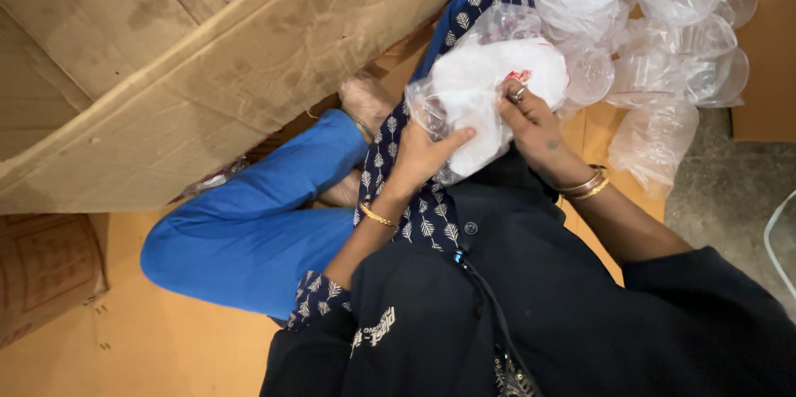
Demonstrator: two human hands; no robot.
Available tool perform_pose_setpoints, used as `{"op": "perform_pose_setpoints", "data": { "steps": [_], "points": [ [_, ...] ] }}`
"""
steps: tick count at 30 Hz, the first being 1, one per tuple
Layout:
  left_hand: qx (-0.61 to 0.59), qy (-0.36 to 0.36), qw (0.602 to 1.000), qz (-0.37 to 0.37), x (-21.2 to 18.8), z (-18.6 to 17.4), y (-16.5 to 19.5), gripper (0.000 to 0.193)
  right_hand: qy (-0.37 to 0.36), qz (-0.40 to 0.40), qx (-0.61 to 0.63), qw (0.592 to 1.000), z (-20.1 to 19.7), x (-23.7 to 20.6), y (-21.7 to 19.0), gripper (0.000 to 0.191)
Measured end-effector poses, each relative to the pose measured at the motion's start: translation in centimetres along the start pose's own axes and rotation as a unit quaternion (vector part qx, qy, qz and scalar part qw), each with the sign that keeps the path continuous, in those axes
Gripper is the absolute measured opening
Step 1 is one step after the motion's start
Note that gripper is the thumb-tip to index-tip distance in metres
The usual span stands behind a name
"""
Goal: The person sits on the floor next to a cardboard box of clear plastic cups, opens a poly bag, places cups into it one at a time, and sets filled bags into the box, repeating with new bags.
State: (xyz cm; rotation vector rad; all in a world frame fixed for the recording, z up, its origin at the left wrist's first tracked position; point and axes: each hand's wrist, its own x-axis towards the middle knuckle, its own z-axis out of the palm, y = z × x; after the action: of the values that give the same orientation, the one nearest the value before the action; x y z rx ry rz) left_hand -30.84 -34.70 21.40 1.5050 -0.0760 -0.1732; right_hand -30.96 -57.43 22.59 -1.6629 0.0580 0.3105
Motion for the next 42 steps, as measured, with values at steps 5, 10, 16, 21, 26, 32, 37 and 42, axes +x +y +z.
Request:
{"op": "perform_pose_setpoints", "data": {
  "steps": [5, 10, 16, 21, 26, 32, 37, 42],
  "points": [
    [0.004, 0.042, 0.997, -0.071, 0.3, -0.7, -2.7, 0.023, 0.098, -0.084, 0.186, 0.974, -0.5, 0.4, -0.9, 0.007],
    [0.004, 0.066, 0.998, -0.014, 0.5, -0.9, -4.5, 0.022, 0.077, -0.036, 0.287, 0.954, -3.1, 1.4, -3.4, 0.013],
    [0.023, 0.087, 0.995, 0.038, 0.2, 0.1, -4.3, 0.023, 0.056, 0.045, -0.078, 0.994, -3.1, 1.0, -2.9, 0.029],
    [0.077, 0.094, 0.993, -0.001, 0.7, -0.9, -4.3, 0.025, 0.073, -0.046, 0.118, 0.989, -5.1, 1.5, -2.0, 0.013],
    [0.128, 0.102, 0.986, -0.002, 1.1, -1.2, -4.6, 0.026, 0.031, -0.081, 0.283, 0.955, -7.2, 0.5, -5.6, 0.009],
    [0.143, 0.135, 0.98, 0.026, 1.6, -1.3, -6.1, 0.025, -0.02, 0.011, 0.435, 0.9, -6.4, -0.4, -11.0, 0.04],
    [0.195, 0.154, 0.969, -0.01, 2.3, -1.8, -7.9, 0.025, -0.043, -0.057, 0.325, 0.943, -5.3, -1.3, -11.3, 0.028],
    [0.165, 0.152, 0.974, 0.028, 2.8, -2.1, -10.5, 0.023, -0.055, -0.091, 0.382, 0.918, -4.2, -3.3, -10.9, 0.015]
  ]
}}
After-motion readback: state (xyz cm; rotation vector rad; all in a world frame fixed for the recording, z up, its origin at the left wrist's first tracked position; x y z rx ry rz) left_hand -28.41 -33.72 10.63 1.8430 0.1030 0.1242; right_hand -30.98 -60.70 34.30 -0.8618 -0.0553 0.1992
